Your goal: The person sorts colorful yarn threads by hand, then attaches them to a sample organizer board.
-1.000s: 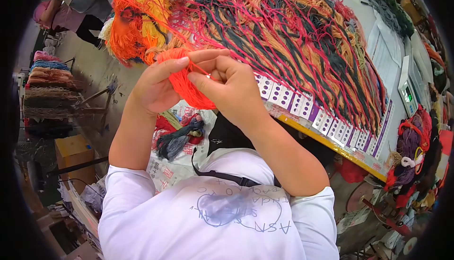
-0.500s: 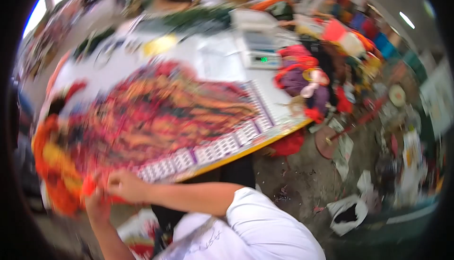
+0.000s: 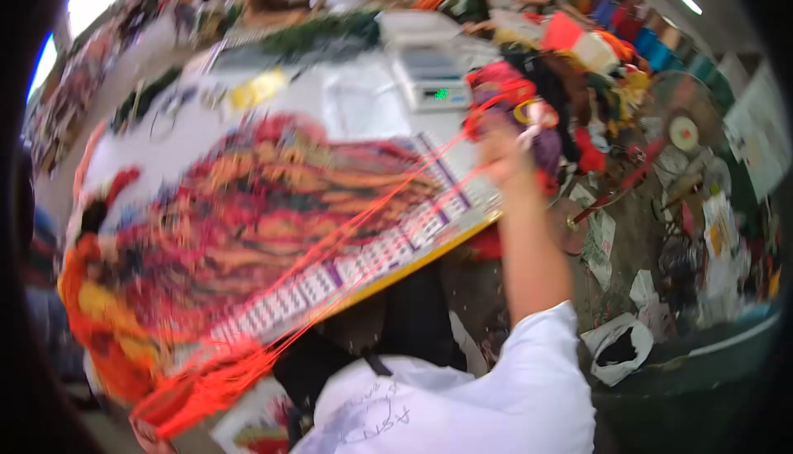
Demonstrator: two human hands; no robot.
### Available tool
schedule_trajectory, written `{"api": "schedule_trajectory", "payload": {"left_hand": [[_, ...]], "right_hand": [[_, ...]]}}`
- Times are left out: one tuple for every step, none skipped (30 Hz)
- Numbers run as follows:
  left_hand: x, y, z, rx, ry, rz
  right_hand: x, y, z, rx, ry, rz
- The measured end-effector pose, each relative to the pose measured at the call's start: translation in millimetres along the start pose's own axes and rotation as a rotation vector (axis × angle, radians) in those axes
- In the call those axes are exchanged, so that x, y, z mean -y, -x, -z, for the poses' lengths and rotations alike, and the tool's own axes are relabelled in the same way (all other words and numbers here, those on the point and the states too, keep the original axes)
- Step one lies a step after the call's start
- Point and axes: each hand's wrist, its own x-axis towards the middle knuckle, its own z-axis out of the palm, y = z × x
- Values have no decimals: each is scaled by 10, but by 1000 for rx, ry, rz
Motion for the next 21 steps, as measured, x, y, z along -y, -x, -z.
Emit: {"api": "schedule_trajectory", "payload": {"left_hand": [[-237,223,138,-55,-33,-136],[-108,342,-195,-388,-54,-338],[-45,421,-387,-189,30,-236],[50,432,-631,-281,87,-348],[20,498,-662,-288,32,-382],[173,462,-841,-240,1,-428],[394,358,-968,-167,-52,-522],[518,262,-906,66,-78,-442],[774,70,-1025,110,-75,-332],[1045,-104,-1098,26,-127,-340],[1257,-254,-1084,-65,-220,-301],[1453,-442,-1042,-142,-312,-256],[1627,-605,-1080,-191,-367,-159],[1806,-765,-1082,-246,-434,-62],[1996,-938,-1087,-297,-587,11],[2167,-1058,-1118,-363,-741,87],[2331,-1136,-1204,-366,-843,117],[2457,-1220,-1274,-361,-944,153],[2545,-1261,-1270,-394,-1022,166],[2644,-1290,-1264,-418,-1093,182],[2718,-1333,-1212,-511,-1224,229]], "right_hand": [[504,-198,393,-52,15,94],[1030,-249,677,-84,86,157],[1533,-331,908,-92,166,201],[1962,-469,1042,-58,253,226],[2258,-560,1028,22,344,243],[2302,-632,921,118,410,244],[2198,-657,836,227,447,245],[1443,-476,211,155,436,202],[639,-273,-470,82,420,158],[-131,39,-997,204,454,-27],[-762,114,-1139,161,504,-68],[-1454,531,-1702,66,692,-84],[-1875,572,-1756,258,687,-259],[-2304,869,-2016,317,777,-263],[-2730,1068,-2187,363,769,-289],[-3062,1139,-2189,501,845,-351],[-3257,1364,-2413,508,890,-371],[-3492,1487,-2441,590,903,-350],[-3738,1565,-2411,682,959,-217],[-3883,1675,-2364,696,1023,-167],[-4008,1654,-2361,718,1081,-80]]}}
